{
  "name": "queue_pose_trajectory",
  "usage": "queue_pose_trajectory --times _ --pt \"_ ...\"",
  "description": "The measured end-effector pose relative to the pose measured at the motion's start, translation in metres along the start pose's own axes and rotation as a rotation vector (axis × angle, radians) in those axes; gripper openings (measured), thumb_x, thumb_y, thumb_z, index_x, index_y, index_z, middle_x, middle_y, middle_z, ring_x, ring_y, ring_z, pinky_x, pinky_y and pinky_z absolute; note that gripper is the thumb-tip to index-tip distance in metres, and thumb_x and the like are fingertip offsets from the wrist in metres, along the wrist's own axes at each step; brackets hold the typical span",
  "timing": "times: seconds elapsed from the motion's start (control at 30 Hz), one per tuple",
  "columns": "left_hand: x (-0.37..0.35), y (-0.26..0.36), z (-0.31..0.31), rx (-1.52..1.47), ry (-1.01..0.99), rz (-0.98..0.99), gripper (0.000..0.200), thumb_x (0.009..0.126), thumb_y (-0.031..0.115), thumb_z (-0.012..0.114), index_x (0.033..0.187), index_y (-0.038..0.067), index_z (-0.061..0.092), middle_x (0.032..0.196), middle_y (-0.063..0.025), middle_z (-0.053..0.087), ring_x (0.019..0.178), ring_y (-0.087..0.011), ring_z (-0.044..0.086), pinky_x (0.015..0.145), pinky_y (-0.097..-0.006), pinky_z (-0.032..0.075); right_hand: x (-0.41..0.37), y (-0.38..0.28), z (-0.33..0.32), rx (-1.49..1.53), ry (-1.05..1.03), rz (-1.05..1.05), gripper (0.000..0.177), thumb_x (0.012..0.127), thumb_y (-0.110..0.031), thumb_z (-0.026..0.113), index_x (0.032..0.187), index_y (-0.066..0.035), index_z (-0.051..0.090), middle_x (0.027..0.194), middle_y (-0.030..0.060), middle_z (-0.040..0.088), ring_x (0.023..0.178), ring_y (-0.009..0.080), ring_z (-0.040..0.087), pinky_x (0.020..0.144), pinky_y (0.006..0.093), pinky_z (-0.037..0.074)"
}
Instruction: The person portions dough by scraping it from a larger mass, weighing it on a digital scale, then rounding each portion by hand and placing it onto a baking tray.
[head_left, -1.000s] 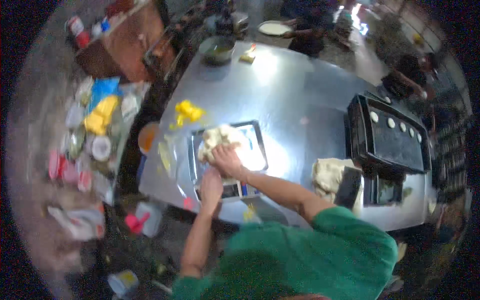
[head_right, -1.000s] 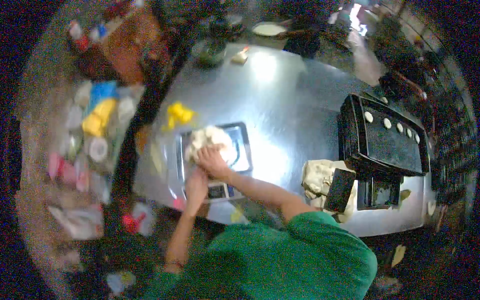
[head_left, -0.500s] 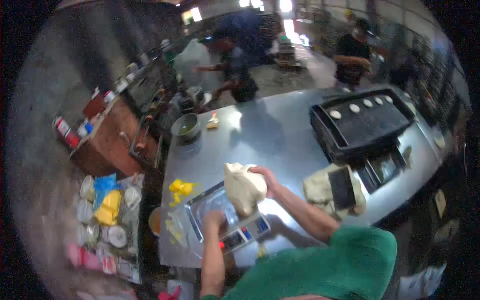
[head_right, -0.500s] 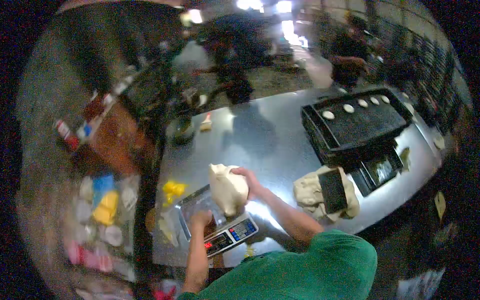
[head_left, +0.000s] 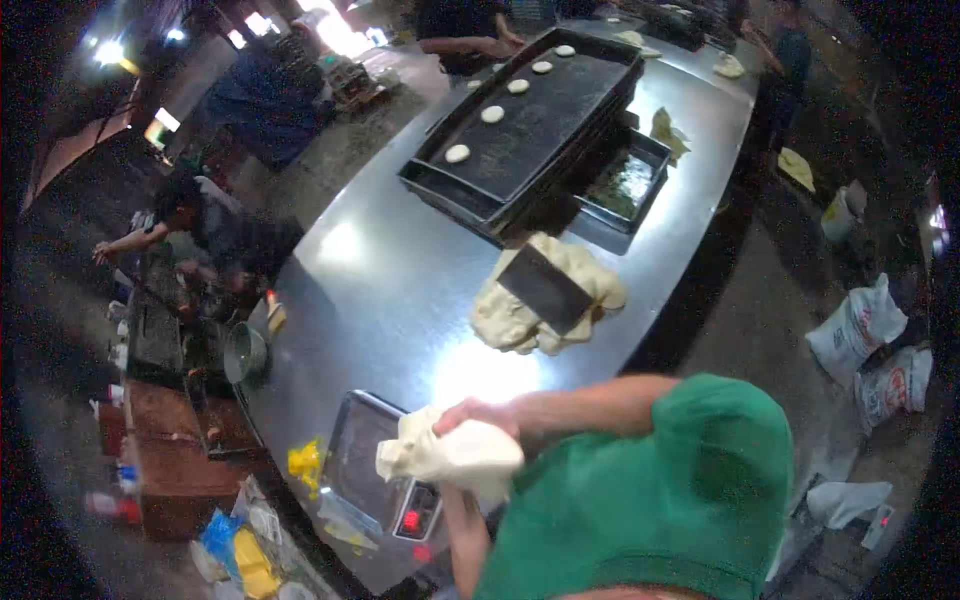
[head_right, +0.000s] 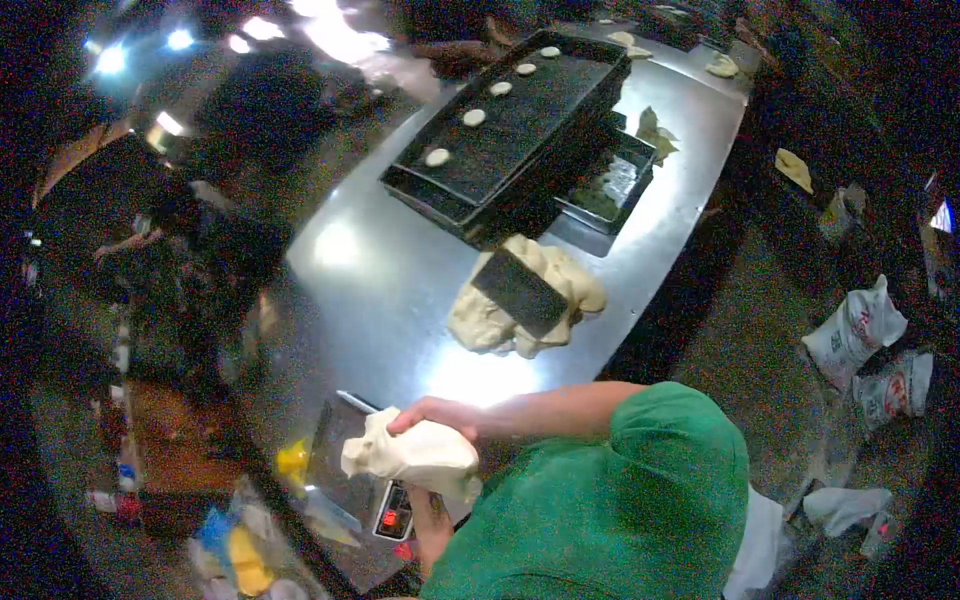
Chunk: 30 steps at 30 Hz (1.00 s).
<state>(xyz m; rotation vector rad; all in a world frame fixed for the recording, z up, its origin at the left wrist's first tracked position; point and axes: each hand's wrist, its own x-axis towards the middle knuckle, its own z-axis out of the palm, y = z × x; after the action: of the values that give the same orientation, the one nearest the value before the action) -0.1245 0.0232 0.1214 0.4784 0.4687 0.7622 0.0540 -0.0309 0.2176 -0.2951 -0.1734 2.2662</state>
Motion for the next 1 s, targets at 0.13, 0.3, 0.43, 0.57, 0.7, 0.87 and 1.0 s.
queue_pose_trajectory --times 0.13,0.3,0.43,0.57,0.7,0.87,1.0 --pt "0.001 -0.022 0.021 -0.065 0.019 0.055 0.074 0.094 0.063 0.048 0.147 0.011 0.044 0.143 -0.0128 0.052 0.126 -0.0333 0.056 0.104 -0.0522 0.048 -0.026 -0.028 -0.059 -0.271 0.11 -0.157 0.043 0.094 -0.039 0.064 0.122 -0.007 0.064 0.112 0.0084 0.072 0.1 0.0192 0.07 0.09 0.0383 0.056" --pt "0.007 -0.032 0.09 0.106 0.243 0.086 0.063 0.095 0.054 0.048 0.141 0.01 0.05 0.135 -0.0132 0.058 0.12 -0.0334 0.06 0.101 -0.0509 0.051 -0.081 -0.065 -0.137 -0.875 0.726 -0.354 0.062 0.097 -0.055 0.054 0.137 -0.008 0.055 0.125 0.014 0.062 0.121 0.0286 0.058 0.097 0.042 0.05" --pt "0.002 -0.056 0.117 0.321 0.301 -0.074 0.059 0.097 0.053 0.048 0.138 0.01 0.052 0.127 -0.011 0.063 0.114 -0.0284 0.064 0.097 -0.045 0.053 -0.058 -0.023 -0.123 -1.106 0.661 -0.312 0.082 0.088 -0.068 0.057 0.137 -0.003 0.055 0.127 0.0192 0.062 0.119 0.032 0.059 0.099 0.0436 0.048" --pt "-0.009 -0.046 0.125 0.358 0.193 -0.045 0.069 0.098 0.063 0.042 0.137 0.006 0.053 0.126 -0.0098 0.063 0.112 -0.0258 0.064 0.094 -0.0418 0.055 -0.055 -0.026 -0.071 -0.785 0.685 -0.187 0.088 0.081 -0.074 0.062 0.121 0.004 0.066 0.114 0.0197 0.069 0.102 0.0298 0.067 0.09 0.0418 0.052" --pt "-0.03 -0.002 0.076 0.067 0.104 0.041 0.081 0.098 0.07 0.034 0.143 0.003 0.046 0.139 -0.0093 0.057 0.125 -0.0278 0.056 0.107 -0.0437 0.044 -0.047 -0.072 -0.01 -1.028 0.664 -0.293 0.073 0.081 -0.065 0.069 0.107 0.003 0.072 0.098 0.0156 0.073 0.085 0.021 0.069 0.073 0.0349 0.053" --pt "-0.055 0.024 0.065 0.886 0.839 0.579 0.065 0.099 0.059 0.048 0.143 0.011 0.048 0.147 -0.0052 0.049 0.132 -0.0194 0.044 0.115 -0.0439 0.026 -0.055 -0.042 -0.007 -1.675 0.62 -1.062 0.044 0.082 -0.039 0.079 0.1 -0.001 0.068 0.102 0.0147 0.067 0.095 0.0311 0.063 0.084 0.0391 0.046" --pt "-0.096 -0.006 -0.01 0.426 0.78 0.407 0.053 0.1 0.05 0.05 0.137 0.012 0.053 0.127 -0.0133 0.06 0.123 -0.0275 0.055 0.107 -0.0427 0.042 -0.068 0.029 -0.162 -2.181 0.426 -0.855 0.05 0.079 -0.045 0.078 0.106 -0.005 0.068 0.112 0.0167 0.065 0.106 0.0354 0.06 0.094 0.052 0.04"
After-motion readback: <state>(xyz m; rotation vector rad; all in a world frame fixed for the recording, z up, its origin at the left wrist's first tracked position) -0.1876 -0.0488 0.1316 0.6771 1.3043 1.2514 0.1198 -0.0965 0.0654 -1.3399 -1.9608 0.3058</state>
